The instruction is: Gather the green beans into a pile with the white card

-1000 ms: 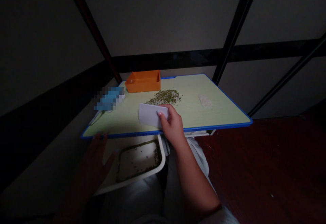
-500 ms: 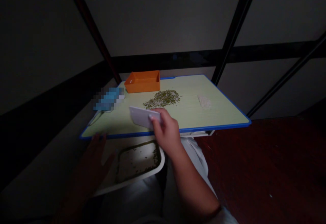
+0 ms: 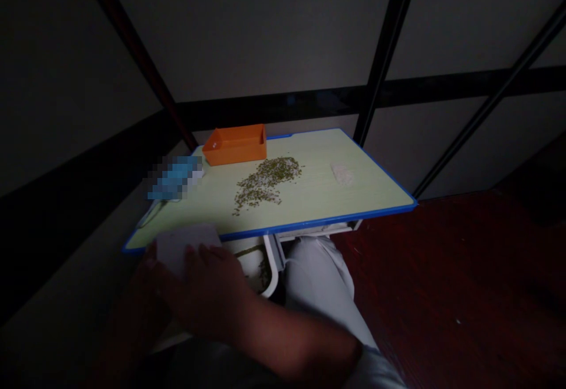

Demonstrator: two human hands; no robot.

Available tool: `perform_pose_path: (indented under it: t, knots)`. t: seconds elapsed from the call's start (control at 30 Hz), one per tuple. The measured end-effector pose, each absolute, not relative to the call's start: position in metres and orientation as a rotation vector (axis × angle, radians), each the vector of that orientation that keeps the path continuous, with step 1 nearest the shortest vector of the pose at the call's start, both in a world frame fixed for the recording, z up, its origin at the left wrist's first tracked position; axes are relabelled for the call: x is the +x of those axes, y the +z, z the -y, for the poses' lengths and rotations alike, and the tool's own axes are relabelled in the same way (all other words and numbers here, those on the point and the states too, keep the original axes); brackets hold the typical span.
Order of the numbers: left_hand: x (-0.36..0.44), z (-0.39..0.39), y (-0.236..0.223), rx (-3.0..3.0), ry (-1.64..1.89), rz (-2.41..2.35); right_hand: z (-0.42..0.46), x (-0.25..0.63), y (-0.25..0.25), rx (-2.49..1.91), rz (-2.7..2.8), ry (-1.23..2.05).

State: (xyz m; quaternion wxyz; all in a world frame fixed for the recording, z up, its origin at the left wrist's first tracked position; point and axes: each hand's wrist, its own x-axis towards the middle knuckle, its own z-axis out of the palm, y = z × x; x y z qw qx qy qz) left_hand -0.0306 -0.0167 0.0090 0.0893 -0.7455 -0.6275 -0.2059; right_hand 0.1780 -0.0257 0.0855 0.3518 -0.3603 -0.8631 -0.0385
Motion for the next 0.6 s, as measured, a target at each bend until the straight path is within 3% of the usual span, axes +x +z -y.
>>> perform_pose_path:
  t: [0.3,0.6]
  knots:
    - [-0.012,0.02,0.032,-2.152,-0.552,2.016,0.026,0.189,0.095,-1.148,2.259,-0.14]
    - [-0.015,0.018,0.027,-2.157,-0.577,1.999,0.031,0.204,0.098,-1.258,2.251,-0.2]
